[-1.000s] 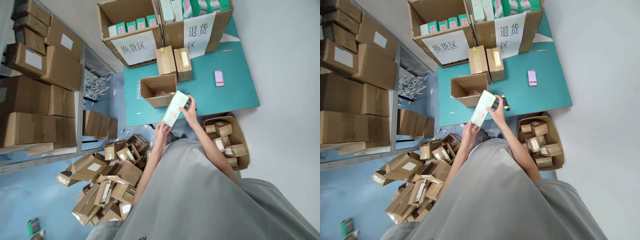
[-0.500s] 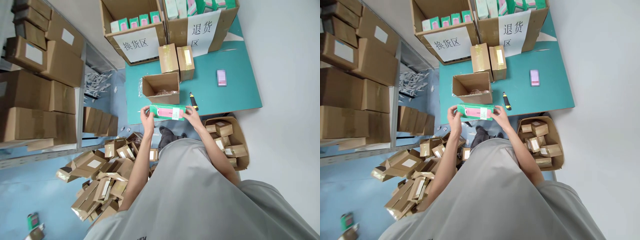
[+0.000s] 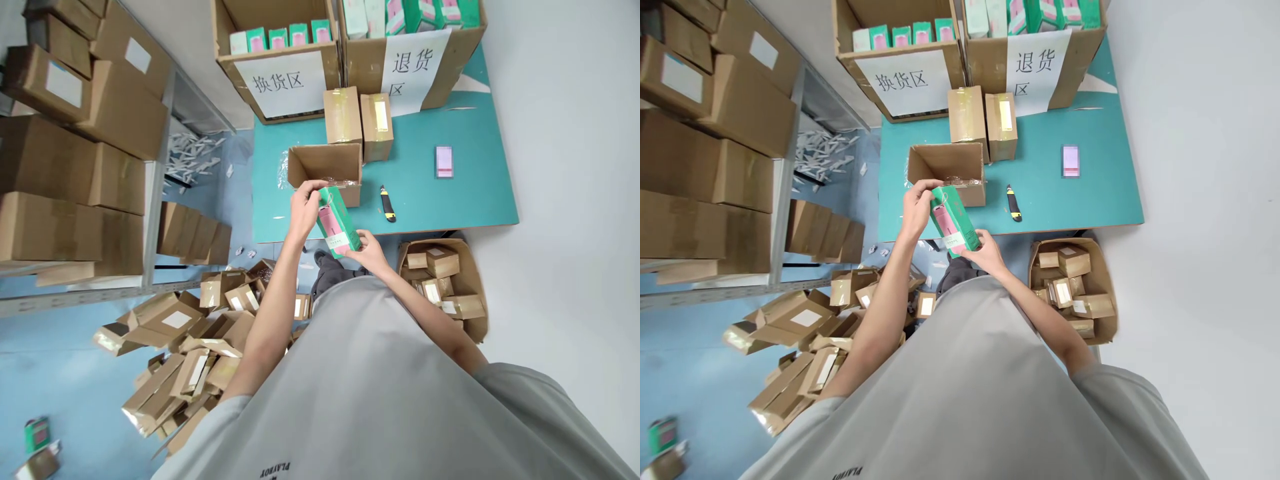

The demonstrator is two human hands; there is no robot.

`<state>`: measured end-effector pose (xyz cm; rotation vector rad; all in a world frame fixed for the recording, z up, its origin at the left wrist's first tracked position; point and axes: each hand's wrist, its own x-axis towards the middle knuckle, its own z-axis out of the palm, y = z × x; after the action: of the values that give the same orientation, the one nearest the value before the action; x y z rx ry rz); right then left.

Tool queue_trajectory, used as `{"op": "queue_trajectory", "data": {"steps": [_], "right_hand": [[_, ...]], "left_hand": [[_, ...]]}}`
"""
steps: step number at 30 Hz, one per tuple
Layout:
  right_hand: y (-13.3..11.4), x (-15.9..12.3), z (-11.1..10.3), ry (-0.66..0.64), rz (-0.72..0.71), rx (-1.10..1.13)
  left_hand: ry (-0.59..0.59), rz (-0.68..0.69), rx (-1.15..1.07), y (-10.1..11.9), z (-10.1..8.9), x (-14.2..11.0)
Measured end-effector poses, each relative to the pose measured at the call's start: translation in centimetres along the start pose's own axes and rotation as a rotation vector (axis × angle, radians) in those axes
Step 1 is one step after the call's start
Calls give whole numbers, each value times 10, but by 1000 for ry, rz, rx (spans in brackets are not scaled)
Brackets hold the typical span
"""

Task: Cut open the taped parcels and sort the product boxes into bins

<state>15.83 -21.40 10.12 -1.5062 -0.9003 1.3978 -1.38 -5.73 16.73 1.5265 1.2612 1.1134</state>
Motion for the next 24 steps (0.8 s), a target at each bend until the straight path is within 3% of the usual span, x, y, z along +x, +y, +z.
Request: {"op": "queue_trajectory", "data": {"steps": [4, 8, 12, 16, 18, 20, 22, 24], "right_hand": [[-12, -5, -6, -154, 19, 267], [-17, -4, -14, -277, 191, 601], [-21, -3, -16, -384, 358, 826], [-22, -2, -11, -451, 361, 747], [-22, 0, -11, -369, 296, 610], [-22, 1, -12, -181, 158, 417], [-24, 0, -14, -9, -10, 214], [-28, -5, -13, 52, -139, 30]], "left_hand": [[81, -53, -212, -5, -16, 13], [95, -107, -412, -13, -26, 13], [17, -156, -514, -15, -15, -3], [36, -227, -505, -16, -1, -11], [92, -270, -432, -17, -2, -8], [156, -285, -324, -18, -7, -4], [208, -239, -194, -18, -12, -1], [240, -169, -63, -15, -12, 1]]}}
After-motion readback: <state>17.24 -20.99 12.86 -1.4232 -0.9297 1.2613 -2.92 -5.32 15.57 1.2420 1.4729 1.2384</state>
